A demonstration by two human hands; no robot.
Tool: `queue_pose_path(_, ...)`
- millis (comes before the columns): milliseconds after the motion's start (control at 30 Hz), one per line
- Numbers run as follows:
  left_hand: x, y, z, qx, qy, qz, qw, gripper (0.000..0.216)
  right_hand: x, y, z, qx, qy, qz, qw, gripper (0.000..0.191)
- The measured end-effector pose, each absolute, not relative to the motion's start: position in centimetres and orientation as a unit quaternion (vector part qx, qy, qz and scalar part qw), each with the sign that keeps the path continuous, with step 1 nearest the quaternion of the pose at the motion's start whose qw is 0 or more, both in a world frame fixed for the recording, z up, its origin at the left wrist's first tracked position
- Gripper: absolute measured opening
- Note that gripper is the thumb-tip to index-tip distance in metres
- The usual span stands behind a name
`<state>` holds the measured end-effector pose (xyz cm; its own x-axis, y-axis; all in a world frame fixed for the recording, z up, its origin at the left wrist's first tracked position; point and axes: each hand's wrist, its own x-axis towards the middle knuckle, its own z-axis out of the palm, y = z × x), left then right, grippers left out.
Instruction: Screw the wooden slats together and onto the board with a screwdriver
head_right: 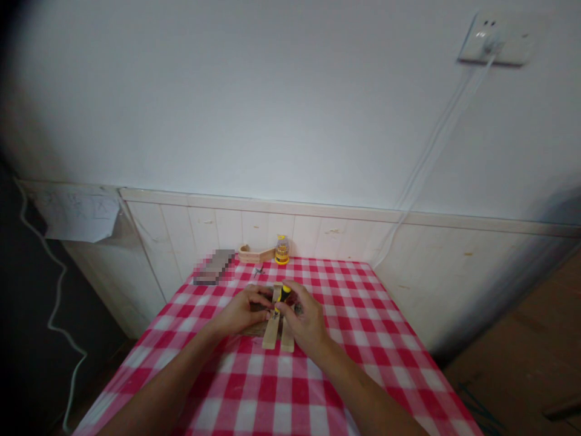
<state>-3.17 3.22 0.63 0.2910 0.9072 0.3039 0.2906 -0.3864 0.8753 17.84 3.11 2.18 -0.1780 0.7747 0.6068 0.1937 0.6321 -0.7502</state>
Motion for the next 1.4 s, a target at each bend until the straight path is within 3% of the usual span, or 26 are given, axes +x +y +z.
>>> queue_pose_path(700, -3.0, 3.0, 1.2, 0.718, 0.41, 0.427, 0.367, 0.018, 18.1, 2.5, 2.7, -0.315, -0.759, 0.215, 0.527, 0.041)
queue_pose_path(1400, -3.2, 3.1, 0.8, 0.72, 0.411, 0.429, 0.359, 0.021, 17.8, 2.7, 3.0, -0.33, -0.734, 0.249, 0.539, 0.039)
